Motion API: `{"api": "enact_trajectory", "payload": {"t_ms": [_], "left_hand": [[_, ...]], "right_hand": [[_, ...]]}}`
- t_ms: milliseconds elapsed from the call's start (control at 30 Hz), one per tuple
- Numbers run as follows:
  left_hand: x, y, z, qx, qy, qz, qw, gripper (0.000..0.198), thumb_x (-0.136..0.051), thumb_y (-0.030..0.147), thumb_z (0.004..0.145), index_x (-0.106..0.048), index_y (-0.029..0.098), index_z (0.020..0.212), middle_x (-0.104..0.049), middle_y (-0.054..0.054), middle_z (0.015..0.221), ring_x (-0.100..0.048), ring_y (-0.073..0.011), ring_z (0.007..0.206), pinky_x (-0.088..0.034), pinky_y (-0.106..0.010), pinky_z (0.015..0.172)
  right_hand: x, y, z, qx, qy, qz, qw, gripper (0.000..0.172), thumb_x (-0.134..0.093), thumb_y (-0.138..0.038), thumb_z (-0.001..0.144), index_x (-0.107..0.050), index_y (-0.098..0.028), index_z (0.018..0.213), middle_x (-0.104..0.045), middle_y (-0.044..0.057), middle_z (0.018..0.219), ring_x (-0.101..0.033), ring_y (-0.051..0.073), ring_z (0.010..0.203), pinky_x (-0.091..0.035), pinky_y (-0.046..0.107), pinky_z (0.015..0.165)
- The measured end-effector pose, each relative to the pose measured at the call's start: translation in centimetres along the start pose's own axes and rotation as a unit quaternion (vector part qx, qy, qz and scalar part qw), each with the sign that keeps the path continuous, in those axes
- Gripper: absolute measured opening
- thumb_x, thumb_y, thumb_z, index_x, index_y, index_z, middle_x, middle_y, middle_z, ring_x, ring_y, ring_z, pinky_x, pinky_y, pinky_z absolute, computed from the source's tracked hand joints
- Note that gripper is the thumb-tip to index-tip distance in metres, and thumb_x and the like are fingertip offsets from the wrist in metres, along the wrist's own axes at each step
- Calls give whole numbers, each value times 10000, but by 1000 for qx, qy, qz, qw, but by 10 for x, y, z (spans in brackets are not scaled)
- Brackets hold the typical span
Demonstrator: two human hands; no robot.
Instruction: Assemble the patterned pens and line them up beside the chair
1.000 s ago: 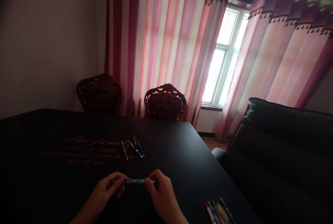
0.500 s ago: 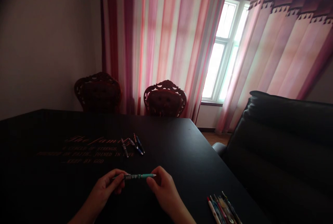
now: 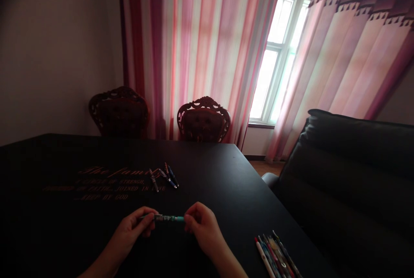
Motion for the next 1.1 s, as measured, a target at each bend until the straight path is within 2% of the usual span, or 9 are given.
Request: {"api": "enact_trajectory", "payload": {"t_ms": [267, 400, 533, 667, 800, 900, 1000, 1100], "left_hand": [[0, -1, 1, -8, -9, 8, 1000, 324, -617, 487, 817, -699, 180, 880, -624, 14, 642, -545, -139, 583, -444, -234, 574], [9, 2, 0, -34, 26, 49, 998, 295, -589, 461, 841, -688, 198, 929, -656, 0, 705, -589, -171, 666, -469, -261, 643], [17, 10, 0, -70, 53, 149, 985, 265, -586, 443, 839, -693, 220, 934, -696, -20, 832, -611, -204, 729, -472, -290, 673], [18, 16, 2, -99, 53, 218, 969, 264, -550, 437, 858, -691, 231, 946, -702, -27, 885, -629, -227, 776, -475, -320, 713], [14, 19, 0, -115, 32, 276, 954, 194, -561, 348, 852, -682, 248, 967, -702, -38, 997, -633, -251, 954, -459, -360, 850], [8, 21, -4, -115, 6, 341, 933, 158, -580, 283, 829, -683, 270, 949, -704, -27, 989, -629, -259, 967, -438, -389, 863], [1, 25, -8, -130, -22, 379, 916, 203, -603, 269, 819, -661, 302, 1011, -685, -17, 1038, -608, -261, 1003, -414, -410, 873], [-6, 27, -13, -150, -58, 391, 906, 172, -630, 252, 803, -663, 307, 962, -650, -15, 1091, -574, -260, 1059, -397, -411, 897]], "right_hand": [[1, 4, 0, -45, -11, 19, 999, 319, -714, -429, 721, -679, -152, 876, -631, 6, 671, -522, 129, 587, -370, 240, 549], [23, -2, 3, -24, 47, -22, 998, 256, -686, -398, 736, -690, -153, 810, -598, -1, 662, -502, 133, 613, -358, 244, 570], [50, -1, 8, -11, 112, -60, 992, 236, -642, -389, 754, -671, -155, 775, -541, -22, 616, -451, 123, 582, -326, 243, 558], [60, 9, 11, -33, 122, -64, 990, 232, -643, -388, 740, -650, -157, 749, -470, -49, 552, -404, 110, 542, -289, 240, 537], [50, 3, 8, -26, 94, -48, 994, 232, -663, -390, 731, -658, -159, 753, -496, -42, 570, -420, 112, 562, -298, 236, 542], [32, -6, 3, -23, 44, -31, 998, 223, -681, -372, 731, -686, -159, 796, -527, -31, 588, -439, 114, 568, -306, 234, 535], [12, -11, -2, -17, -4, -15, 1000, 223, -692, -351, 732, -704, -164, 853, -592, -7, 659, -491, 126, 609, -343, 237, 553], [2, -11, -4, -12, -23, -4, 1000, 235, -704, -344, 721, -706, -173, 882, -633, 8, 721, -533, 141, 643, -385, 247, 582]]}}
Point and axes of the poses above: each hand's wrist, its own z-axis towards the middle knuckle, its own x-axis out of the back of the hand, y = z × x, the point moved 6 cm from there along z, towards the middle knuckle
